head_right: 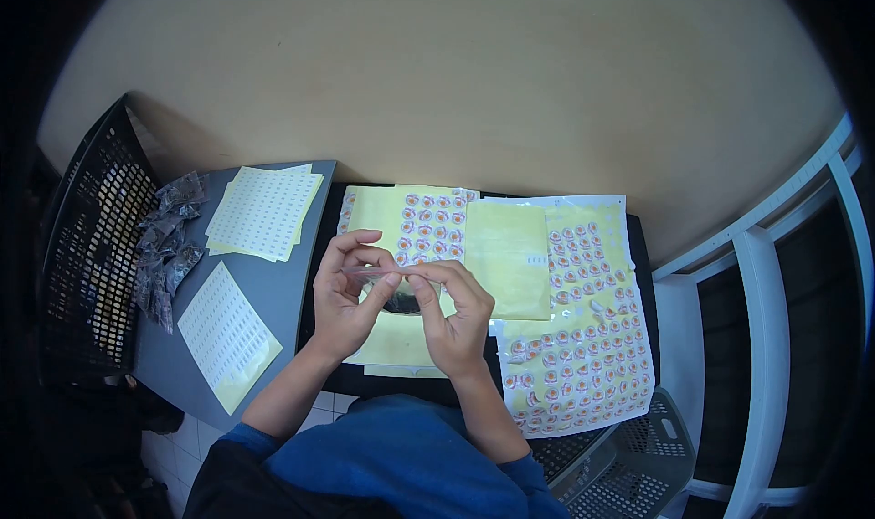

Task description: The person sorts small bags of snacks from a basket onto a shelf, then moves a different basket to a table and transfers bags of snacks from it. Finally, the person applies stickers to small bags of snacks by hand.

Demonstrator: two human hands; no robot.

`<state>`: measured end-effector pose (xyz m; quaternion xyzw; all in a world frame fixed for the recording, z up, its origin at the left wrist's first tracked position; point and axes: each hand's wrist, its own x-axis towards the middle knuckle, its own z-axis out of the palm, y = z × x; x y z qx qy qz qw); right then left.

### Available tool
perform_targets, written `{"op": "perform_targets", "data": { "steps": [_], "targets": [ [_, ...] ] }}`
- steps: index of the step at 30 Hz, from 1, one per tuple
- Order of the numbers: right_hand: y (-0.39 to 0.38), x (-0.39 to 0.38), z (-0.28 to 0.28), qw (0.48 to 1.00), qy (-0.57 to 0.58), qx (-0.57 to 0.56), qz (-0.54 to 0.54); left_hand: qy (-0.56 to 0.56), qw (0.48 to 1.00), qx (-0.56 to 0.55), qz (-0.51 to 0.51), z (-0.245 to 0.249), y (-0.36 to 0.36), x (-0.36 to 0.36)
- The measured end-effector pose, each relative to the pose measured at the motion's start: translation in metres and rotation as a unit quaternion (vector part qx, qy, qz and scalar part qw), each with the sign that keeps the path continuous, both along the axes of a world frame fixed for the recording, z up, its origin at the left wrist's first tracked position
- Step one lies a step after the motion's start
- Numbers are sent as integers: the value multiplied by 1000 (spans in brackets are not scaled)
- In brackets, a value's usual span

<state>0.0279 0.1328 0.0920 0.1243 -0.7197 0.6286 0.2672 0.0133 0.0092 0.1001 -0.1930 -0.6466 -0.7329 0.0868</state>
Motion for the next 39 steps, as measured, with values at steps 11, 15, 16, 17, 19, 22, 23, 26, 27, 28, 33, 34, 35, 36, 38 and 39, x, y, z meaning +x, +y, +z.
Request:
{"op": "perform_targets", "data": {
  "steps": [11, 15, 16, 17, 19, 22, 23, 26, 27, 28, 33, 34, 35, 36, 38, 39],
  "targets": [
    [15, 0, 3, 996, 7, 76, -42, 33, 998, -51, -8, 0, -10, -7],
    [20, -1, 2, 997, -11, 51, -49, 32, 995, -72, -59, 7, -13, -9],
    [21, -1, 2, 997, -11, 51, -49, 42, 993, -84, -74, 6, -14, -10],
    [21, -1, 2, 998, -15, 43, -48, 52, 990, -97, -89, 5, -15, -11],
    [23, -2, 1, 998, -19, 35, -48, 38, 989, -96, -107, 8, -17, -10],
    [26, -4, -1, 999, -46, -25, -1, 16, 987, -98, -127, 8, -17, -10],
    [28, -5, -1, 999, -32, -23, 18, 9, 987, -99, -129, 7, -17, -10],
    [25, -7, 0, 999, -21, -15, 29, 18, 984, -134, -113, 7, -15, -10],
    [24, -6, 1, 999, -23, -9, 21, 17, 984, -135, -113, 7, -14, -9],
    [24, -6, -1, 999, -24, -10, 21, 4, 987, -125, -104, 7, -14, -8],
    [22, -6, -6, 997, 31, 71, -4, 26, 991, -83, -106, 7, -9, -7],
    [21, -5, -6, 997, 31, 71, -4, 19, 993, -80, -89, 5, -8, -8],
    [20, -3, -4, 997, 27, 78, 4, 12, 994, -77, -71, 5, -7, -8],
    [20, -3, -4, 996, 24, 85, 13, 12, 994, -78, -72, 5, -8, -8],
    [21, -3, -4, 995, 18, 97, 9, 11, 992, -119, -51, 6, -9, -9],
    [23, -3, -4, 994, 12, 110, 6, 11, 991, -120, -51, 6, -10, -9]
  ]
}}
